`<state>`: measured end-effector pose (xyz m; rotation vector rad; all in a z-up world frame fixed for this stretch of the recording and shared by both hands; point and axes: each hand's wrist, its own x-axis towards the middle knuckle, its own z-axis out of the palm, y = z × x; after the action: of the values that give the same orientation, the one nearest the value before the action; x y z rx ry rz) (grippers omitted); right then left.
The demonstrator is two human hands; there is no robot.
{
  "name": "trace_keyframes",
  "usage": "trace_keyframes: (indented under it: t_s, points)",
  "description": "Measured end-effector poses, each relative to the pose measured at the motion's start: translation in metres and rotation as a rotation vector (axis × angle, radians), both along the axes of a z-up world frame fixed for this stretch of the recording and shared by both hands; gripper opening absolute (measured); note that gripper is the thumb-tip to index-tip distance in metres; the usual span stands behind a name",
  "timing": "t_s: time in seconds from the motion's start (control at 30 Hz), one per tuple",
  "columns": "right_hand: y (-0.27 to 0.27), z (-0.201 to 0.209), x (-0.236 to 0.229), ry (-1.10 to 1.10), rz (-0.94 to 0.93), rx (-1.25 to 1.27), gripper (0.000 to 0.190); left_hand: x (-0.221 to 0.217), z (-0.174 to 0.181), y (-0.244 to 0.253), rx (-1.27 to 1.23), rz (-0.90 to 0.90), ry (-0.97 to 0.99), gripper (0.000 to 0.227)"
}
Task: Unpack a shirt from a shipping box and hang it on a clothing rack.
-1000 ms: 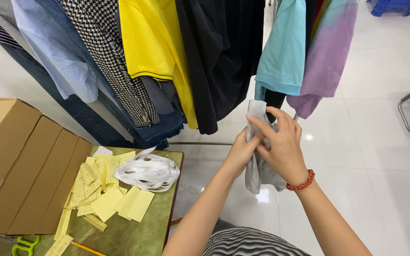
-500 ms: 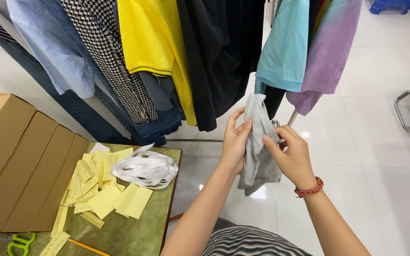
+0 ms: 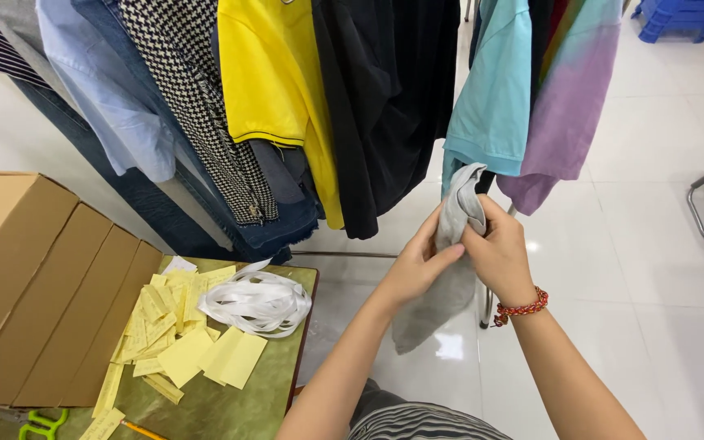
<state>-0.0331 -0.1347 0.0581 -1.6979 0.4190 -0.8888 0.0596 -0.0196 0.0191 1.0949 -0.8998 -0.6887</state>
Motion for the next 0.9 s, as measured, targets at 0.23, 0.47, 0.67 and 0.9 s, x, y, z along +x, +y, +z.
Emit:
trace_keyframes:
  t_s: [0.23,0.47,0.67,0.9]
  points:
    - [0.010,0.017,0.012,0.094,0.109,-0.169,0.050,0.015,-0.013,-0.010,0.060,0.155,-0.022,0.073]
    - [-0.010,0.042,0.003,-0.090,0.219,-0.162,0.032,0.031,0.032,-0.005,0.185,0.198,-0.075,0.046]
    - [-0.040,0.063,-0.020,-0.089,-0.066,-0.099,0.020,0.069,0.054,-0.008,0.228,0.156,-0.281,0.049]
    - [-0.083,0.076,-0.054,-0.091,-0.231,-0.164,0.018,0.125,0.091,0.013,0.334,0.573,-0.323,0.051]
